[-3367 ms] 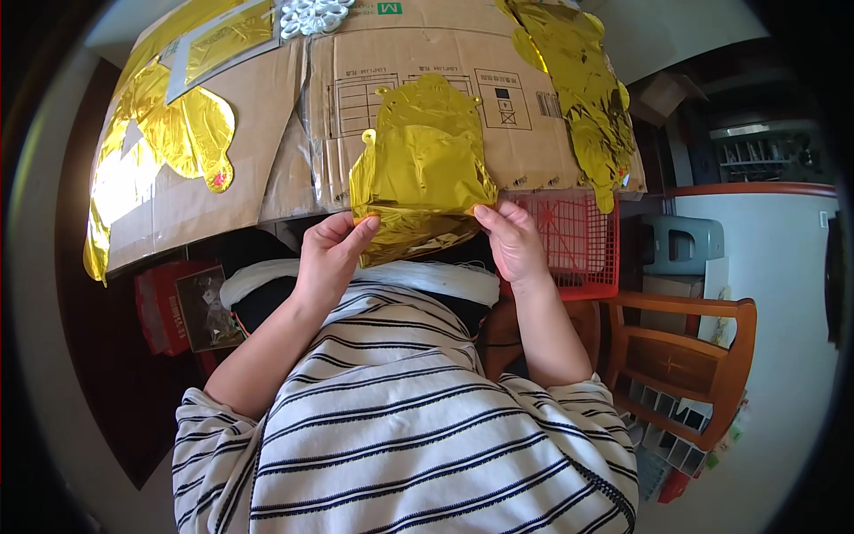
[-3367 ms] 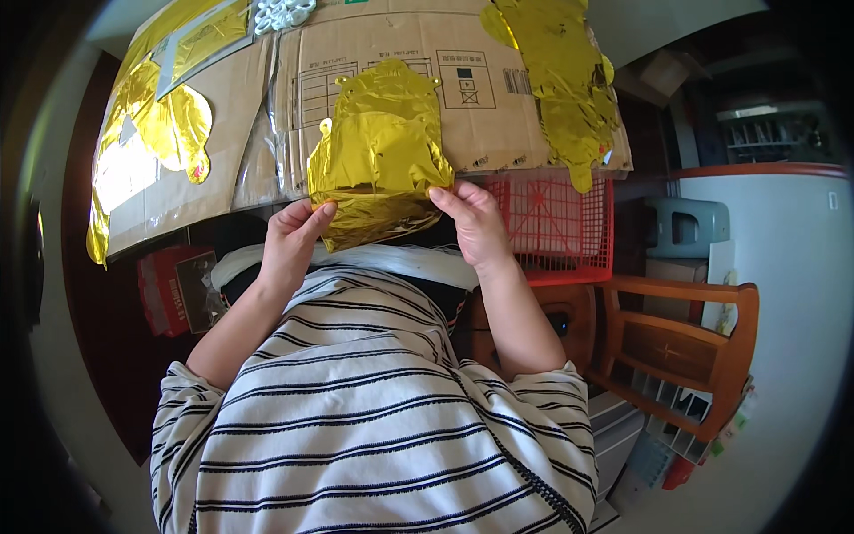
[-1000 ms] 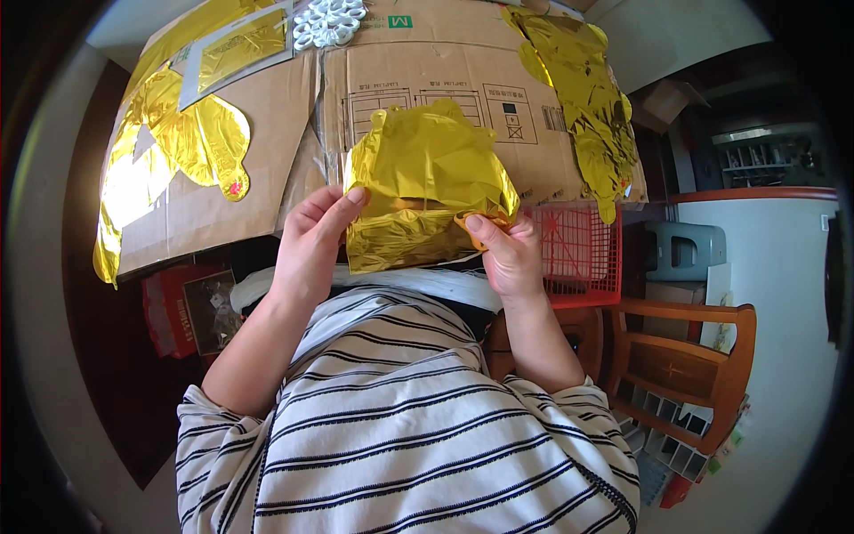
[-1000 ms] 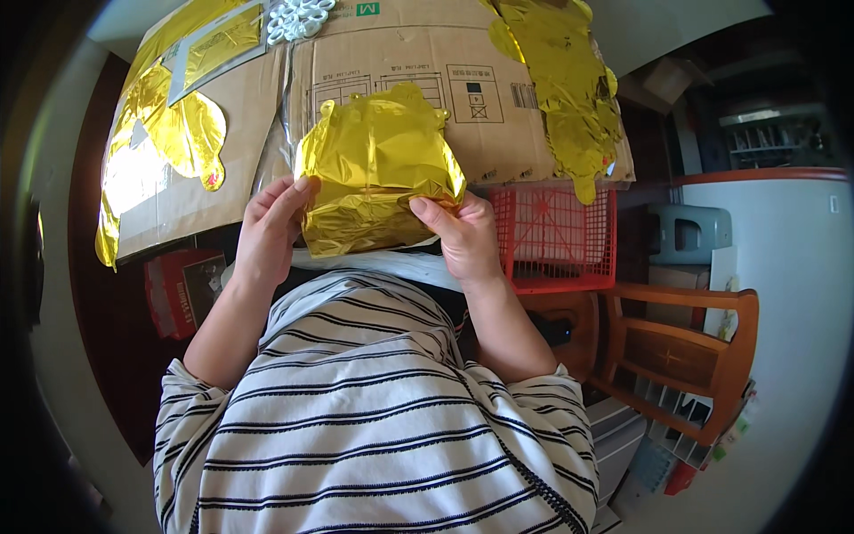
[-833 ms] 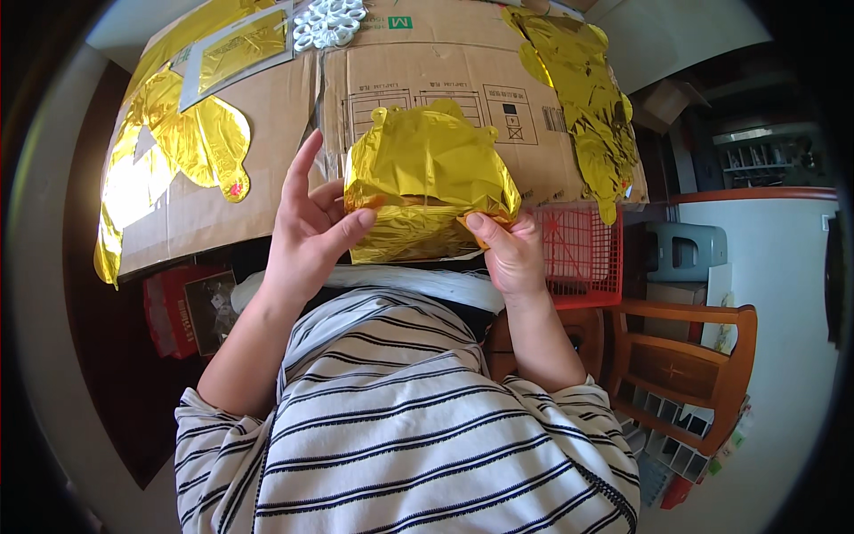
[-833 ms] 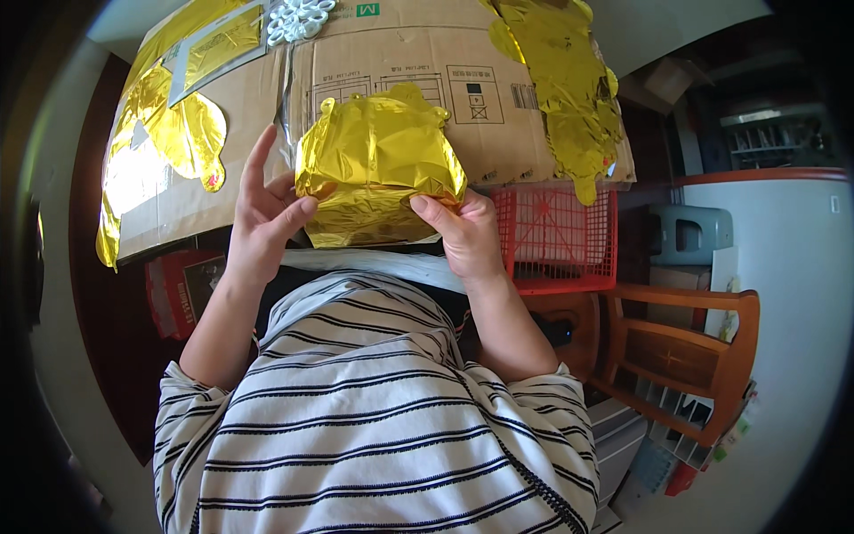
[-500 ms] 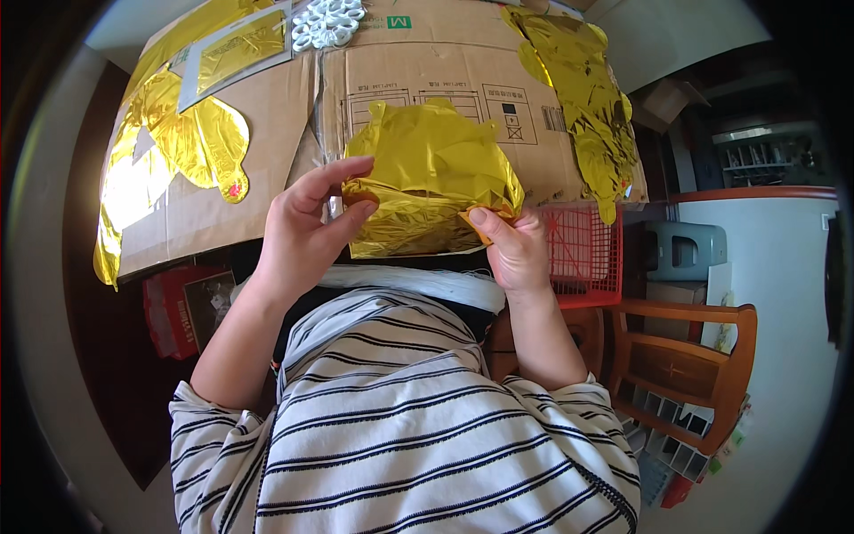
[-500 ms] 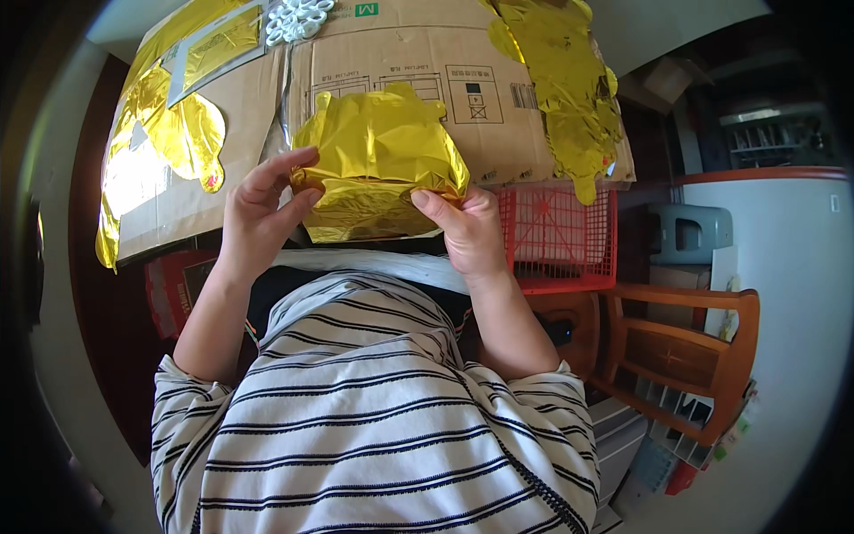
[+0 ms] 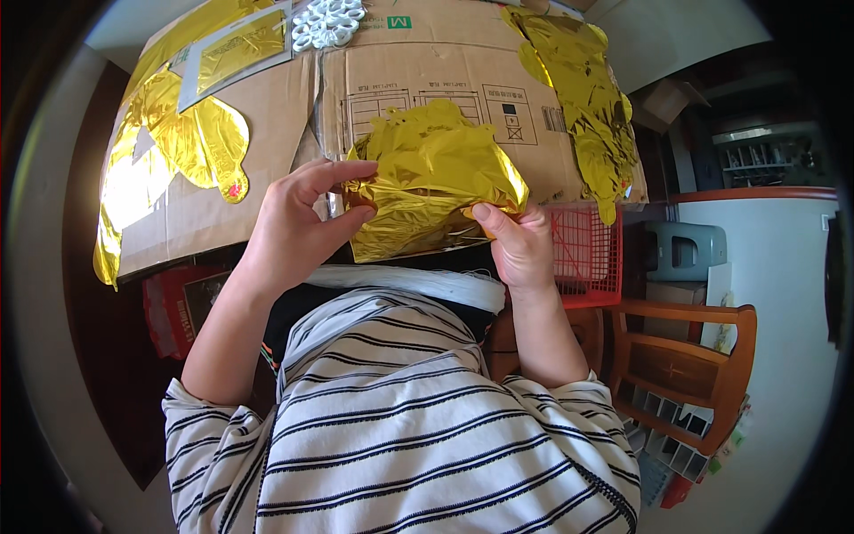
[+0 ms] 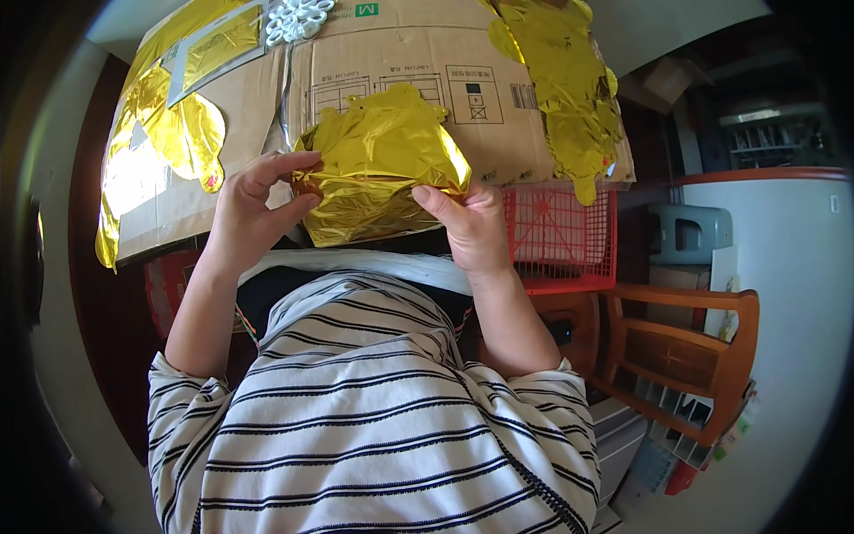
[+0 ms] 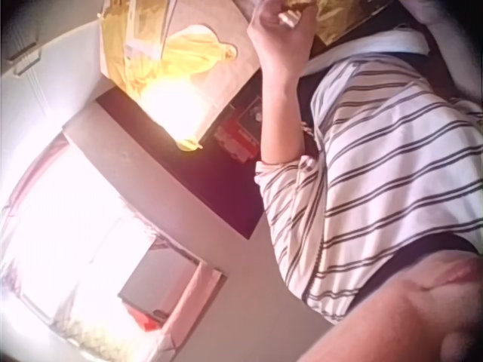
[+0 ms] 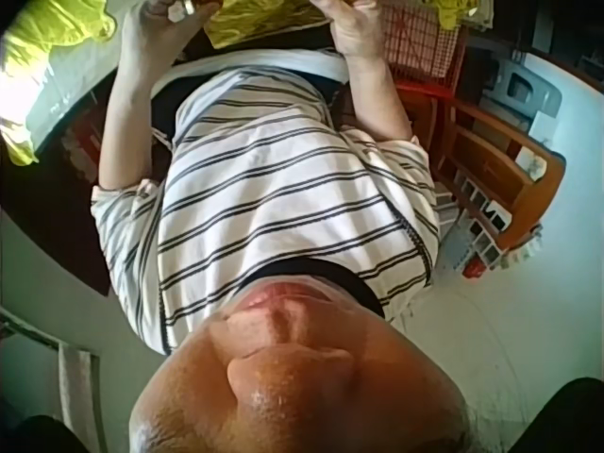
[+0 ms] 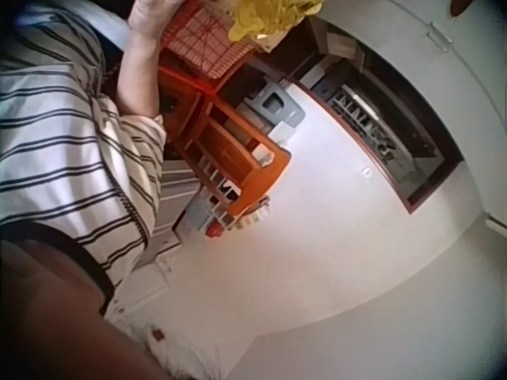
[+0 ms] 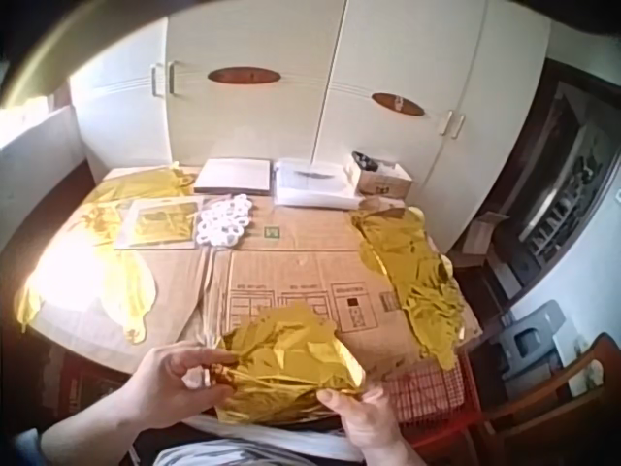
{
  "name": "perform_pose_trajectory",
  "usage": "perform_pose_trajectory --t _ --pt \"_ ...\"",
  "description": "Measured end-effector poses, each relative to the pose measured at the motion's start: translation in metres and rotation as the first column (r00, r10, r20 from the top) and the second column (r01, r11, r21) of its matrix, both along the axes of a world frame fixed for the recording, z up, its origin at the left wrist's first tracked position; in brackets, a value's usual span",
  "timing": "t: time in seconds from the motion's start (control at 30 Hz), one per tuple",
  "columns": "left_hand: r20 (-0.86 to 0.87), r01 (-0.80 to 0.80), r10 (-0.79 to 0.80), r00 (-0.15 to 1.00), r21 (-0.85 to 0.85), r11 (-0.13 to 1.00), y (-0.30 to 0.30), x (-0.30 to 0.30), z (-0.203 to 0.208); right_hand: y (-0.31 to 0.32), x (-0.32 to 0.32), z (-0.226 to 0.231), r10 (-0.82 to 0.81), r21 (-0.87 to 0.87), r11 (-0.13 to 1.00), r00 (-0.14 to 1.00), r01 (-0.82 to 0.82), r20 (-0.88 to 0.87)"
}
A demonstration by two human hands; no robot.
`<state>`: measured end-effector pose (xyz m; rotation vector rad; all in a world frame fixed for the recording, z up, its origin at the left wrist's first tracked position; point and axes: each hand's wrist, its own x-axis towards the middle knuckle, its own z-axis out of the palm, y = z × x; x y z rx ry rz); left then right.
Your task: The recorder is folding gold foil packaging materials on top of a cardboard box at a workstation.
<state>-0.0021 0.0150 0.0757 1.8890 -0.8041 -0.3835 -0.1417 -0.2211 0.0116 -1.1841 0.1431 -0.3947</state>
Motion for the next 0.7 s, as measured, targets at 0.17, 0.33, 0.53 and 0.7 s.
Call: perform_pose_trajectory --t 0.17,0.33,0.53,0.7 --pt "-0.004 -0.008 0.008 1.000 0.021 1.000 0.001 0.001 0.003 0.003 0.002 0.003 -0.004 -0.005 1.000 1.000 0.004 0.018" --pt "0.023 -0.027 0.025 0.999 0.060 0.998 -0.001 0.002 0.012 0.002 0.002 0.007 -0.010 -0.026 1.000 1.000 0.010 0.005" --pt "0.036 -0.045 0.043 0.998 0.049 0.998 -0.002 0.004 0.024 0.006 0.011 0.026 -0.046 -0.047 0.998 0.996 0.050 0.076" --pt "0.192 -0.030 0.039 0.981 -0.051 0.998 -0.007 0.020 0.038 -0.004 0.028 0.048 -0.048 -0.110 0.992 0.982 0.069 0.181"
